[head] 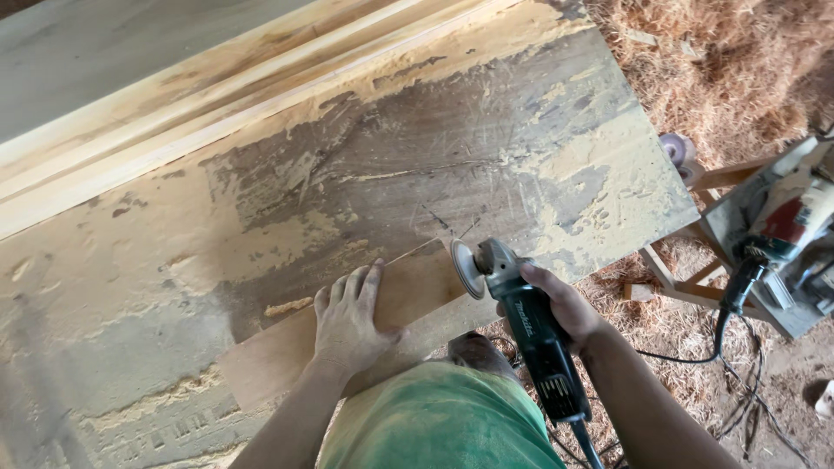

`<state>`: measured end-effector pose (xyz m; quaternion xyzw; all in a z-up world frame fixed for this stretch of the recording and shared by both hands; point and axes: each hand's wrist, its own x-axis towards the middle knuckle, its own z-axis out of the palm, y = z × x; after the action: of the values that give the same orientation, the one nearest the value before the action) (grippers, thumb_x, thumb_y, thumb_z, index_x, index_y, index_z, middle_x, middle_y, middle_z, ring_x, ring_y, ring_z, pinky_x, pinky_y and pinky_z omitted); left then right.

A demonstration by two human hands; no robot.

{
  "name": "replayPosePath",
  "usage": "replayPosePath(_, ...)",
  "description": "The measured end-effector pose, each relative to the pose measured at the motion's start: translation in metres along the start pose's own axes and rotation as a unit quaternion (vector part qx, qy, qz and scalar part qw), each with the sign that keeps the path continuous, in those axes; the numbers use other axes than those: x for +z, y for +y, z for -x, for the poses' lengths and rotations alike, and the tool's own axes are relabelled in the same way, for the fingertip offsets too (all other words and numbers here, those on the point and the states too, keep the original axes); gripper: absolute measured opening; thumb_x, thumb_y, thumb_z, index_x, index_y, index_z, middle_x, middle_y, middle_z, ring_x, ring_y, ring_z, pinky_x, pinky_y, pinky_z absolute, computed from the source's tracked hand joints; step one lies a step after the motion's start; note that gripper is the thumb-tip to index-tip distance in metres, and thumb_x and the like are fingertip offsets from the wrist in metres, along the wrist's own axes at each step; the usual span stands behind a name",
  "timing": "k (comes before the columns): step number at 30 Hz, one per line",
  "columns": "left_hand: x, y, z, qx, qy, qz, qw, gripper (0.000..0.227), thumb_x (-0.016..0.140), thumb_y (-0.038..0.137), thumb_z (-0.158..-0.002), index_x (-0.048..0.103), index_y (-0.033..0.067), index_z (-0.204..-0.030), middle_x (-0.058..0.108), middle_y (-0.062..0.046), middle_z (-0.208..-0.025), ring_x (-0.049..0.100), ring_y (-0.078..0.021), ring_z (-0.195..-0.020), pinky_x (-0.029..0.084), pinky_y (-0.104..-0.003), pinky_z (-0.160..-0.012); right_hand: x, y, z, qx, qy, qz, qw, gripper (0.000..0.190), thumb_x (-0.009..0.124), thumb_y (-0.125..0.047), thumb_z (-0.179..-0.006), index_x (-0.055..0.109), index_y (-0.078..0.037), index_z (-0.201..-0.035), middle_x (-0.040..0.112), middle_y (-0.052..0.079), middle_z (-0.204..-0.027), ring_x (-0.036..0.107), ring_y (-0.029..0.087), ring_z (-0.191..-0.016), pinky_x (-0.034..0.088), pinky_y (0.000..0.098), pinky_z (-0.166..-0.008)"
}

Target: The person uses an angle grinder with a sanding disc to sand a rectangular wooden block with a cutout handle. The person holds the block with one hand and moves the grinder across the top and side surfaces, generating wood dust. The person flips the block to sand different faces.

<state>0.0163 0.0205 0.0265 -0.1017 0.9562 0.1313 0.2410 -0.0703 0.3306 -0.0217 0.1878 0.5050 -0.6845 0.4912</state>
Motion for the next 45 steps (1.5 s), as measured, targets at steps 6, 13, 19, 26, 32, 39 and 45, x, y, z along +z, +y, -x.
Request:
replayPosePath(6, 0.001, 0.003, -0.001, -0.021, 0.004, 0.03, 0.999, 0.121, 0.089, 0.05, -0.061, 0.027, 0.0239, -0.161, 0.038, -0.004, -0.154, 0.03, -0.0271, -0.146, 0.016, -0.053, -0.121, 0.018, -0.027, -0.022, 0.019, -0.056, 0.011, 0.998, 0.067, 0.064, -0.064, -0.08, 0.064, -0.007, -0.115, 0.069, 0.014, -0.083, 0.068, 0.021, -0.061, 0.057, 0.0355, -0.051)
replayPosePath(13, -0.006, 0.007, -0.004, -0.038, -0.031, 0.017, 0.999, 0.121, 0.089, 0.053, -0.064, 0.022, 0.0241, -0.16, 0.034, -0.003, -0.156, 0.027, -0.0256, -0.147, 0.013, -0.053, -0.123, 0.006, -0.012, -0.012, 0.03, -0.054, 0.021, 0.998, 0.074, 0.065, -0.067, -0.081, 0.064, 0.0, -0.112, 0.069, 0.016, -0.082, 0.068, 0.021, -0.057, 0.059, 0.0355, -0.05)
replayPosePath(19, -0.006, 0.008, -0.005, -0.039, -0.043, 0.009, 0.998, 0.119, 0.088, 0.052, -0.067, 0.02, 0.0249, -0.16, 0.033, -0.003, -0.156, 0.026, -0.0254, -0.147, 0.012, -0.053, -0.123, -0.004, 0.015, 0.01, 0.001, -0.147, -0.048, 0.988, 0.073, 0.069, -0.064, -0.088, 0.06, 0.004, -0.113, 0.066, 0.016, -0.081, 0.067, 0.022, -0.058, 0.06, 0.0352, -0.054)
replayPosePath(26, 0.006, -0.002, -0.004, 0.001, 0.007, 0.021, 1.0, 0.119, 0.088, 0.05, -0.066, 0.018, 0.0195, -0.159, 0.036, -0.005, -0.155, 0.029, -0.0263, -0.147, 0.016, -0.053, -0.123, -0.046, 0.061, 0.046, 0.071, 0.007, 0.074, 0.995, 0.073, 0.056, -0.068, -0.08, 0.064, -0.003, -0.114, 0.069, 0.014, -0.083, 0.068, 0.021, -0.063, 0.058, 0.0356, -0.055)
replayPosePath(32, 0.008, -0.028, 0.02, 0.009, 0.038, 0.002, 0.999, 0.136, 0.094, 0.051, -0.054, 0.017, 0.0221, -0.163, 0.029, -0.015, -0.163, 0.02, -0.0367, -0.148, 0.004, -0.065, -0.118, -0.088, 0.092, 0.057, 0.105, 0.139, -0.048, 0.984, 0.073, 0.058, -0.06, -0.086, 0.067, 0.005, -0.119, 0.071, 0.019, -0.085, 0.067, 0.024, -0.063, 0.055, 0.0377, -0.056)
replayPosePath(39, 0.018, -0.055, 0.034, 0.008, 0.086, 0.067, 0.994, 0.11, 0.083, 0.034, -0.06, 0.033, 0.0127, -0.155, 0.045, -0.015, -0.141, 0.036, -0.0353, -0.135, 0.022, -0.053, -0.116, -0.032, 0.036, -0.03, 0.017, 0.094, -0.019, 0.995, 0.071, 0.059, -0.059, -0.086, 0.066, 0.003, -0.121, 0.072, 0.018, -0.087, 0.068, 0.024, -0.064, 0.056, 0.0379, -0.057)
replayPosePath(45, 0.033, -0.068, 0.071, -0.077, 0.188, 0.124, 0.971, 0.101, 0.084, 0.035, -0.063, 0.04, 0.0129, -0.152, 0.046, -0.016, -0.141, 0.036, -0.0361, -0.134, 0.022, -0.053, -0.114, 0.045, -0.045, -0.125, -0.018, 0.001, 0.07, 0.997, 0.07, 0.06, -0.057, -0.086, 0.065, 0.002, -0.122, 0.072, 0.018, -0.088, 0.068, 0.024, -0.065, 0.056, 0.0381, -0.058)
